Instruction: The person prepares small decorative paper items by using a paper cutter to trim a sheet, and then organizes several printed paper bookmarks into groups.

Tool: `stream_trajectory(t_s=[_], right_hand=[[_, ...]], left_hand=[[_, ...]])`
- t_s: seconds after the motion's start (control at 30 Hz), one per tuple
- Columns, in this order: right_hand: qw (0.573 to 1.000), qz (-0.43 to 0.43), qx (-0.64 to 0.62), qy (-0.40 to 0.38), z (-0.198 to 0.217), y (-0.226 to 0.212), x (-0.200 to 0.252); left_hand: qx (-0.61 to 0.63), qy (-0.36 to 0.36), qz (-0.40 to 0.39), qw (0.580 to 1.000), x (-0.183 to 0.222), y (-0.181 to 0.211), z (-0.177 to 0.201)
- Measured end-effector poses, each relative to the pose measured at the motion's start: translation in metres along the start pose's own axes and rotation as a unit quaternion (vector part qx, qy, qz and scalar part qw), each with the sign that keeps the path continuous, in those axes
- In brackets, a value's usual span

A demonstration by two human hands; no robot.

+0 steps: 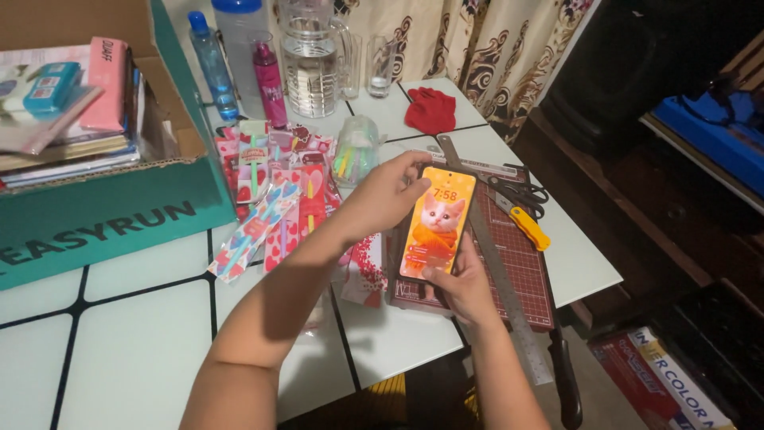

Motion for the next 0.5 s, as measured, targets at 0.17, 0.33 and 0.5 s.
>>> stream_trajectory(t_s=[0.17,0.33,0.5], right_hand=[[1.0,-0.001,0.025,0.011,-0.011,-0.013,0.008],[0.999,-0.003,0.041,0.015,-0.01,-0.013,0.007],[0.999,-0.001,0.045,0.006,-0.009,-0.013,0.006]], left_hand=[[0.027,-0.014,0.021,0.999,-0.001,-0.001,-0.001],[0.032,-0.027,0.038,0.998,0.007,0.017,0.008],[0.017,-0.022,0.02,0.999,0.003,0.012,0.005]])
Point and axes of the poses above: each hand's wrist, its own x-axis away from the middle knuckle, its own z-axis out of the back of the hand, y = z × x, the point moved 9 cm from there along -x, towards the middle knuckle, and after that the axes turned 15 degrees about y, right-handed, at the moved point
